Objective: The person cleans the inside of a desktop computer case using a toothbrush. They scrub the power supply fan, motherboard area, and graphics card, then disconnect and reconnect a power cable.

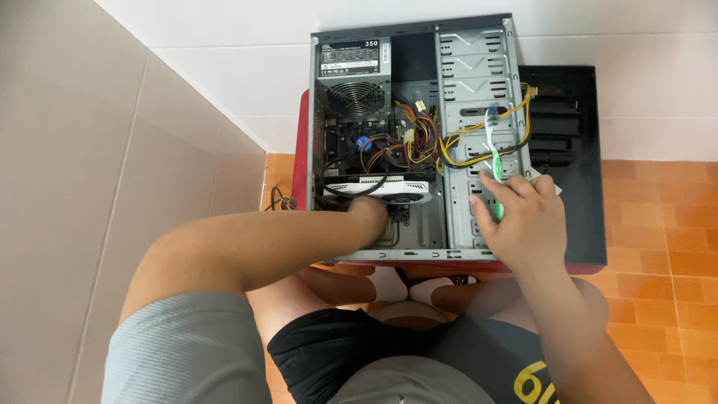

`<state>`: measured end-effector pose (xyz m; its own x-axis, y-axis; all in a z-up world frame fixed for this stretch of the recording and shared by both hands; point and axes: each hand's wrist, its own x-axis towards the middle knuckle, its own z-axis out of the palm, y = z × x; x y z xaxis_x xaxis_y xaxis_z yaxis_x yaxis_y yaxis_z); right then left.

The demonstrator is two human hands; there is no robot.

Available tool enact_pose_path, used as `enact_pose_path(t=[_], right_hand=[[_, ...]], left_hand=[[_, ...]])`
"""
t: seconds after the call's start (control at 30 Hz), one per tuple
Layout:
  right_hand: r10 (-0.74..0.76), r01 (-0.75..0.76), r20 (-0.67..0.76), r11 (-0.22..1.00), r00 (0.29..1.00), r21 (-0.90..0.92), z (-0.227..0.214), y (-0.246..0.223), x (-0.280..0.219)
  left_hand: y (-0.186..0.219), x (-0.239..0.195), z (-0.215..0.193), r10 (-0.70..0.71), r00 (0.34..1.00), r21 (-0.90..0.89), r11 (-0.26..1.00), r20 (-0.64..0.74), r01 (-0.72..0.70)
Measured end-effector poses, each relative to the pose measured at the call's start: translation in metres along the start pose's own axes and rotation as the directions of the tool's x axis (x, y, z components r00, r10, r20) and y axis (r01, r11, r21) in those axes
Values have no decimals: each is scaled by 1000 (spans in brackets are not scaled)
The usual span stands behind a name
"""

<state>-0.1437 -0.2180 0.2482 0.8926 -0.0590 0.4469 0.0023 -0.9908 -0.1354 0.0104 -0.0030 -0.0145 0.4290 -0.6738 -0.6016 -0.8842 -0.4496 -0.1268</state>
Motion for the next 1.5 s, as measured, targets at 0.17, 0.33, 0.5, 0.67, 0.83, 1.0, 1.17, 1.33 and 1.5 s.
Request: enact_pose_path(t=[0.17, 0.33, 0.5, 0.67, 0.83, 1.0, 1.17, 1.33, 1.5], right_hand=[[-35, 34, -44, 999, 998, -24, 9, 7, -3], [-70, 67, -94, 997, 993, -41, 11, 5, -4], [-50, 49, -82, 999, 995, -22, 6, 3, -3], [-32, 30, -73, 999, 997, -20, 11, 7, -7], [-17, 15, -43, 999, 999, -41, 12, 5, -8], [-51, 44, -95, 996, 994, -84, 20, 11, -12], [-44, 41, -81, 999, 996, -34, 12, 6, -9], [-19, 18, -54, 999, 998, -31, 12, 5, -9], [-47, 35, -84, 990, 995, -134, 19, 9, -14]], left_hand=[[-15, -24, -11, -59, 996, -43, 997, 66, 62], [-18, -39, -32, 22, 1000, -19, 1000, 10, -22], [-7, -88, -75, 196, 981, -13, 981, 3, -196], [-35, -159, -147, 179, 982, -206, 960, -65, -189], [-54, -235, -209, 127, 988, -625, 766, -84, -152], [-55, -251, -191, -35, 912, -783, 528, -408, -330], [-45, -266, -173, -211, 827, -825, 371, -522, -426], [-58, -269, -156, -437, 667, -797, 297, -603, -526], [-75, -292, -133, -782, 265, -738, 334, -564, -586]])
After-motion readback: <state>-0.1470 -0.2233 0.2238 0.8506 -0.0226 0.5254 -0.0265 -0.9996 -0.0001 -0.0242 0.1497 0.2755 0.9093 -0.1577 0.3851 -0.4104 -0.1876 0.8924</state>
